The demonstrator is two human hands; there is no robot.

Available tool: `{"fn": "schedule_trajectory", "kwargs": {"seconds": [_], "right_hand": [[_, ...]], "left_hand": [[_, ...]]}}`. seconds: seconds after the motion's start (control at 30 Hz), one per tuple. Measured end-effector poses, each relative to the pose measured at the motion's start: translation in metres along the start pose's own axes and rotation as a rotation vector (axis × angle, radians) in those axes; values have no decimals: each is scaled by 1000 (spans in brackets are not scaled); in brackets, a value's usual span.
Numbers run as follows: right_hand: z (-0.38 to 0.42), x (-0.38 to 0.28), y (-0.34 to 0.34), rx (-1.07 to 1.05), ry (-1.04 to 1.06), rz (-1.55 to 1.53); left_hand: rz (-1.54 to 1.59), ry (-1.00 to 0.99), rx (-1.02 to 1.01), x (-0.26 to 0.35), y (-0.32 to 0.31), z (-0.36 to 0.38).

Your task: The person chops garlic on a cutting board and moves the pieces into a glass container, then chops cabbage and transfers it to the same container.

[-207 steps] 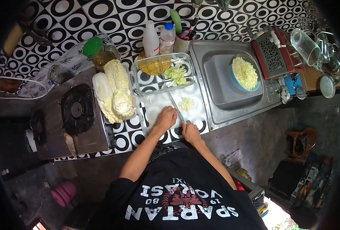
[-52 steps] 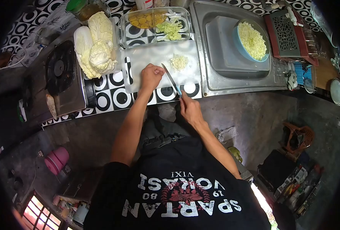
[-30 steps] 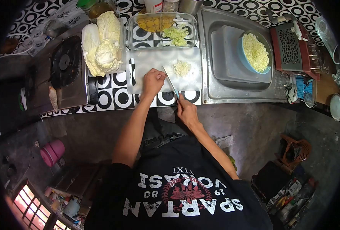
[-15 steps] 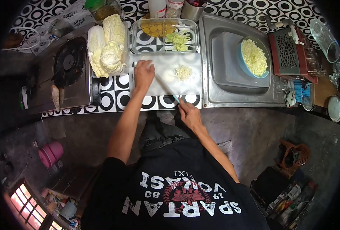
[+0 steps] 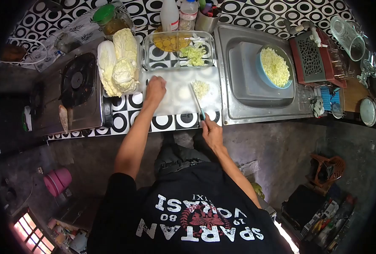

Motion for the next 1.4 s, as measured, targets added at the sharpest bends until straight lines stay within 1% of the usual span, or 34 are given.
{"fn": "schedule_trajectory", "kwargs": {"seconds": [0.07, 0.1, 0.17, 0.23, 0.37, 0.43, 0.5, 0.63, 0.7, 0.83, 0.9, 1.0, 1.03, 1.1, 1.27, 1.3, 1.33, 1.4], "right_hand": [[-3, -1, -3, -36, 6, 16], [-3, -3, -4, -30, 11, 14], [-6, -4, -6, -9, -61, -7], [-6, -8, -4, 2, -60, -25], [-4, -24, 4, -58, -69, 34], [0, -25, 3, -82, -71, 38], [6, -17, -1, -76, 12, 90], [8, 1, -12, -64, 65, 90], [0, 6, -18, -33, 141, 150], [-23, -2, -18, -98, 112, 152], [-28, -6, -15, -140, 61, 150], [-13, -14, -11, -146, 10, 120], [-8, -10, -15, -152, 9, 120], [-3, -5, -22, -59, 98, 164], [-23, -7, -22, -109, 72, 132], [-26, -10, -19, -131, 70, 118], [-23, -13, -16, -144, 24, 97], [-12, -13, -16, -129, 35, 115]], "left_hand": [[37, -182, -57, 12, -14, 15], [73, -290, -44, 19, -21, 23], [87, -251, -51, 38, -26, 41], [135, -197, -70, 50, -31, 53], [143, -187, -31, 60, -37, 64], [156, -115, -25, 59, -39, 64], [172, -111, -18, 58, -40, 64], [213, -124, 3, 55, -42, 64], [249, -127, 3, 52, -44, 64], [273, -135, 9, 49, -46, 64], [286, -121, 2, 51, -46, 64], [290, -103, 14, 51, -44, 65], [284, -113, 32, 52, -42, 66], [289, -124, 41, 51, -45, 65], [270, -172, 74, 51, -45, 65], [322, -116, 49, 51, -45, 65], [371, -55, 24, 50, -44, 66], [357, -58, 33, 48, -43, 66]]}}
Point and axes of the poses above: each hand's wrist, its own z-axis away from the middle knuckle, its own y-axis out of the back of the hand, x = y × z, the point moved 2 cm from there along -z, towards the middle knuckle, and after that the axes turned 11 degrees about -z, right-handed, at the moved point
